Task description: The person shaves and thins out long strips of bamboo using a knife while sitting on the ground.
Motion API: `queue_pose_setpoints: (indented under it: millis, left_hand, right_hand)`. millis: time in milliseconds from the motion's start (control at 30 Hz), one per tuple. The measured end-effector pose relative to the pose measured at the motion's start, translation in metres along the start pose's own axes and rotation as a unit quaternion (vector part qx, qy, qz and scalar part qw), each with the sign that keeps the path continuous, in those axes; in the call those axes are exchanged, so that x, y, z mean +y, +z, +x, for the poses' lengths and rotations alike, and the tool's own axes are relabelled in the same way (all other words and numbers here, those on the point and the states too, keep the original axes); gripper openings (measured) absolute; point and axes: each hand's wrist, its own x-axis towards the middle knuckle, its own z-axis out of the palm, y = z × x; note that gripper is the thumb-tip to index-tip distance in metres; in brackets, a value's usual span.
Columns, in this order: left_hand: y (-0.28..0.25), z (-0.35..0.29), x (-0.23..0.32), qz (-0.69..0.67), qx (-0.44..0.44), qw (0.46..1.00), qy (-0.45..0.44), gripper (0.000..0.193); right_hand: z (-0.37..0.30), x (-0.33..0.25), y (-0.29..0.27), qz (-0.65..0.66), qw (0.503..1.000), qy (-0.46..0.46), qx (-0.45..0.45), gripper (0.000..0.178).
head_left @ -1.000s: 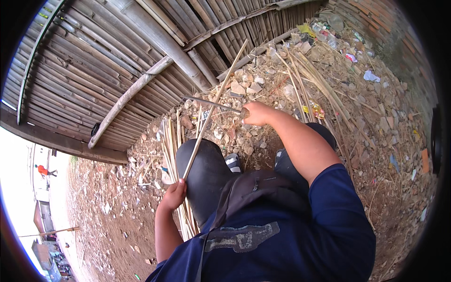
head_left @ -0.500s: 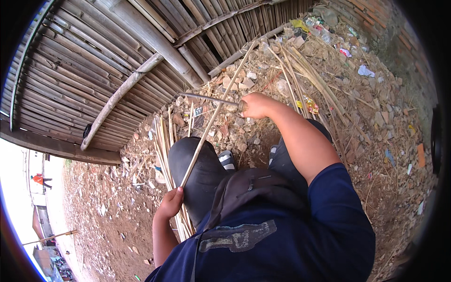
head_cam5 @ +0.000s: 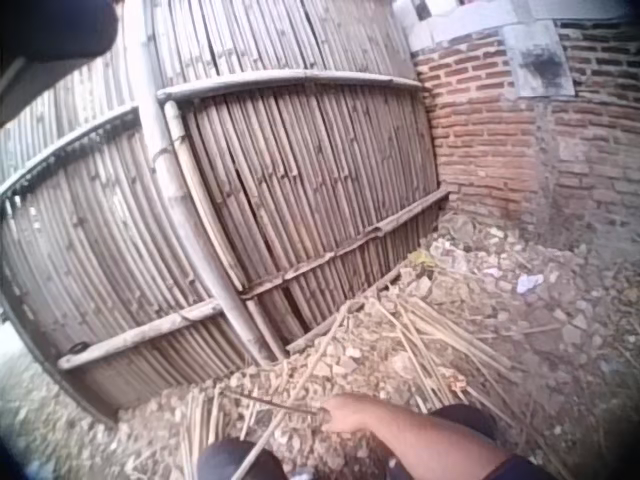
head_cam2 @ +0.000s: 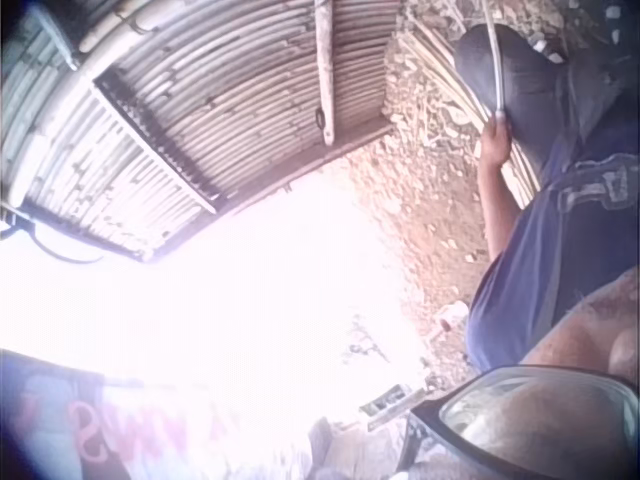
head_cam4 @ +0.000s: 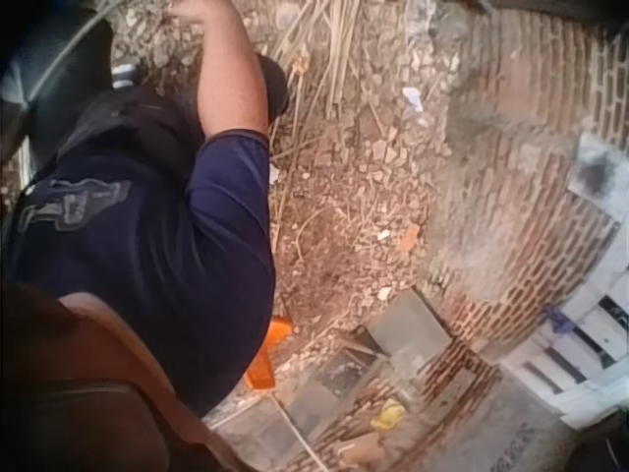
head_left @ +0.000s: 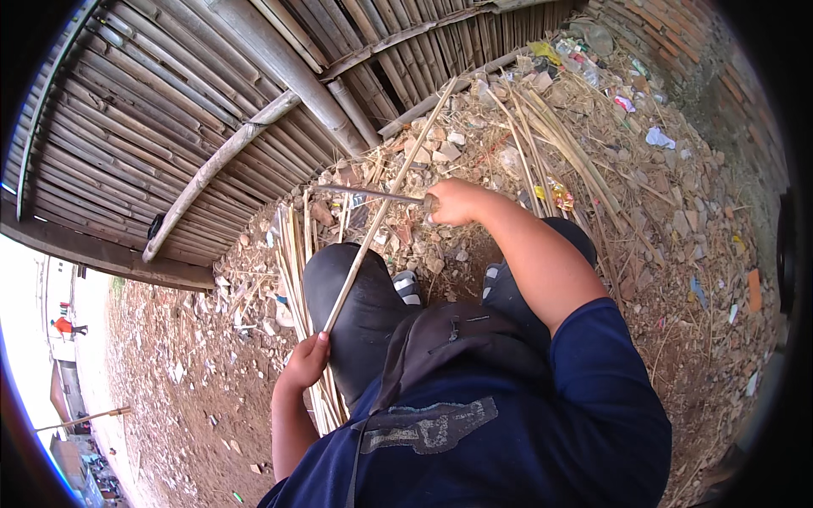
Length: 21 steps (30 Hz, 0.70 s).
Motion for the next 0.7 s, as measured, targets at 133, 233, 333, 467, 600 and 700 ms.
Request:
queue_pose_setpoints:
  millis: [133, 233, 333, 467, 600, 700]
  left_hand:
    - [0.001, 0.002, -0.01, 0.011, -0.001, 1.0, 0.023, 0.051]
    - [-0.003, 0.001, -0.012, 0.025, -0.009, 0.999, 0.032, 0.049]
    - [0.001, 0.003, -0.002, -0.003, -0.017, 1.0, 0.015, 0.049]
    - [-0.003, 0.004, -0.001, -0.01, -0.022, 1.0, 0.009, 0.049]
    - [-0.004, 0.002, -0.008, -0.01, -0.016, 1.0, 0.004, 0.05]
    - [-0.002, 0.002, -0.005, -0.024, -0.025, 0.999, 0.0, 0.048]
  right_hand:
    - [-0.022, -0.045, 0.005, -0.054, 0.994, -0.091, -0.041, 0.022]
    - [-0.03, -0.058, 0.005, -0.12, 0.981, -0.151, -0.031, 0.023]
    - [0.001, -0.011, 0.004, 0.043, 0.994, -0.04, -0.096, 0.027]
    - [0.026, 0.033, 0.016, 0.031, 0.997, 0.031, 0.066, 0.031]
    - [0.012, -0.004, 0.006, 0.036, 0.999, 0.028, 0.025, 0.026]
    - [-0.012, -0.04, 0.004, -0.01, 0.996, -0.09, -0.009, 0.017]
